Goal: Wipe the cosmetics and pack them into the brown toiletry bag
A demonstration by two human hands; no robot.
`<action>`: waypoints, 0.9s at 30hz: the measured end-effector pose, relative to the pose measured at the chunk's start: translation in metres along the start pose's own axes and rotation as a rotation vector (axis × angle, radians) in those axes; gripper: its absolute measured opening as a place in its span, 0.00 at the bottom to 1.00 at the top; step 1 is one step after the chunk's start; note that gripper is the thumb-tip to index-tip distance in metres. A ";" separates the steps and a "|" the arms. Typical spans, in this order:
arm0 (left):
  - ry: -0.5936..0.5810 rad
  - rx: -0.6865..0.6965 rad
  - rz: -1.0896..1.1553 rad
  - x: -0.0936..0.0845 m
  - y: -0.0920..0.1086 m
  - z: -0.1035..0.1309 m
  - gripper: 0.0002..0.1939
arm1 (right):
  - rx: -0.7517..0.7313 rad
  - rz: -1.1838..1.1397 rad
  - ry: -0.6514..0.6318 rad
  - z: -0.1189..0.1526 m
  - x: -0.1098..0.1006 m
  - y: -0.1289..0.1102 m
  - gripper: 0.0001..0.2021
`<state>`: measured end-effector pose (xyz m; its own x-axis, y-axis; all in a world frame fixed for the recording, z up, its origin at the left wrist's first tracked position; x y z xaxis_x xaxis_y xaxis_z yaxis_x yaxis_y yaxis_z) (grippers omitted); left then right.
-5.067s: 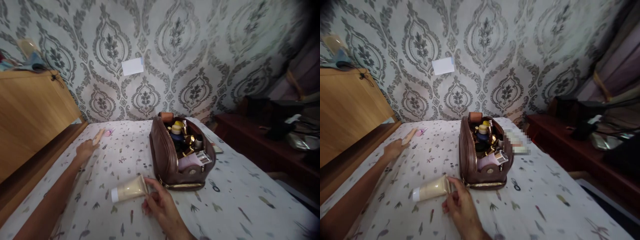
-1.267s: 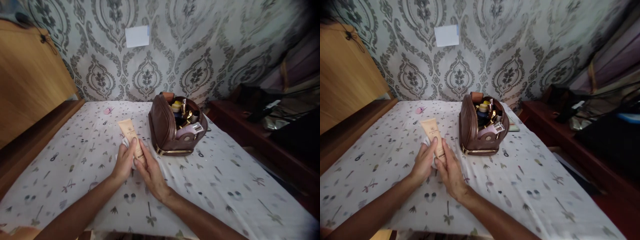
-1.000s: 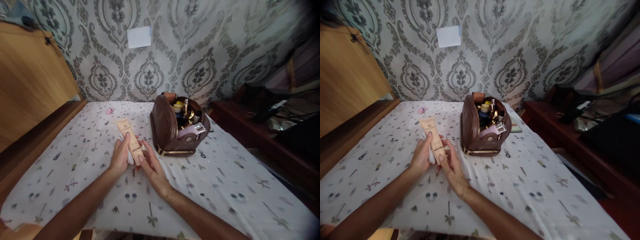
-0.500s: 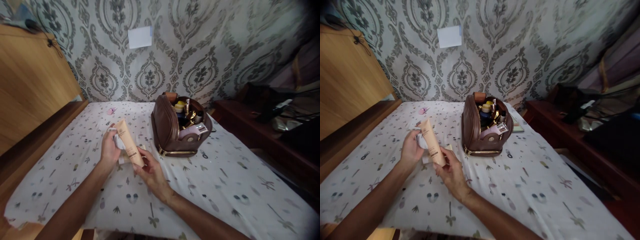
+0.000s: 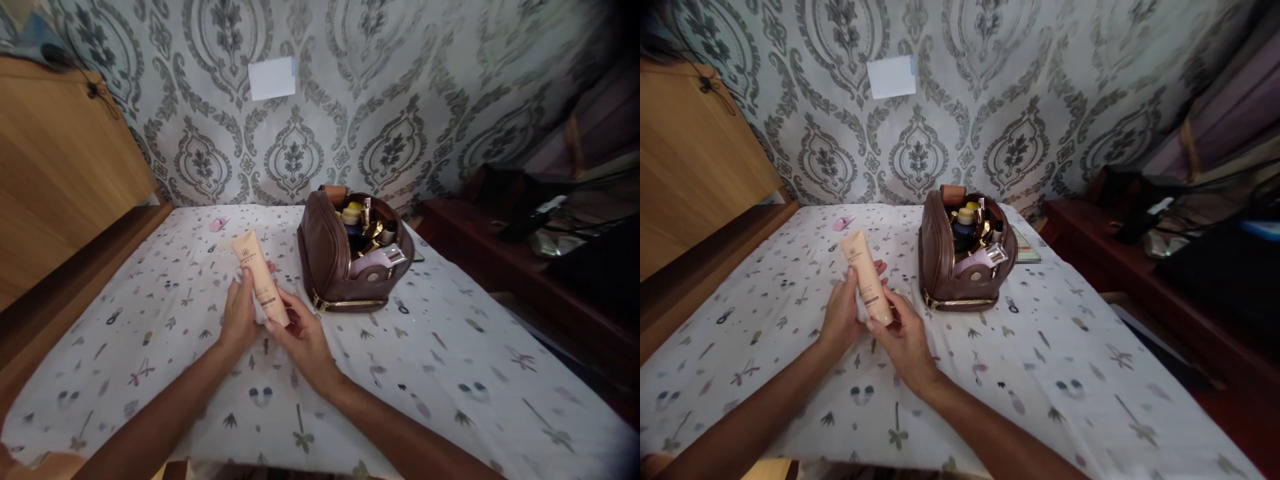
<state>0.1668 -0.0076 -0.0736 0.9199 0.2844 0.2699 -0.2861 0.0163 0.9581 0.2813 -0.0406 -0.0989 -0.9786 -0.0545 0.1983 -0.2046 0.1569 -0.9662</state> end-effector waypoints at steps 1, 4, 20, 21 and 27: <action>-0.029 0.009 -0.025 0.001 -0.002 0.002 0.29 | -0.002 -0.012 0.008 -0.001 -0.001 0.000 0.27; -0.078 0.055 -0.125 0.003 -0.008 0.006 0.27 | -0.025 -0.040 0.034 -0.005 -0.004 -0.002 0.26; 0.139 0.882 -0.498 -0.028 0.064 -0.019 0.23 | 0.052 -0.045 0.070 -0.005 -0.009 0.000 0.25; 0.083 0.985 -0.592 -0.024 0.066 -0.017 0.22 | 0.042 -0.038 0.042 -0.003 -0.006 0.000 0.24; -0.316 1.312 -0.871 0.004 0.049 0.008 0.17 | 0.023 -0.033 0.004 0.000 -0.001 0.002 0.25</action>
<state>0.1592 -0.0135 -0.0248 0.7355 0.4262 -0.5267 0.5925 -0.7817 0.1948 0.2821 -0.0404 -0.1013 -0.9715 -0.0552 0.2306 -0.2360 0.1327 -0.9626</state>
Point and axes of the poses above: each hand's wrist, its own z-axis away from the middle knuckle, its own x-axis out of the palm, y = z × x, the point moved 6 cm from there along -z, towards the middle knuckle, and after that the axes turned 6 degrees about y, right-handed, at the moved point
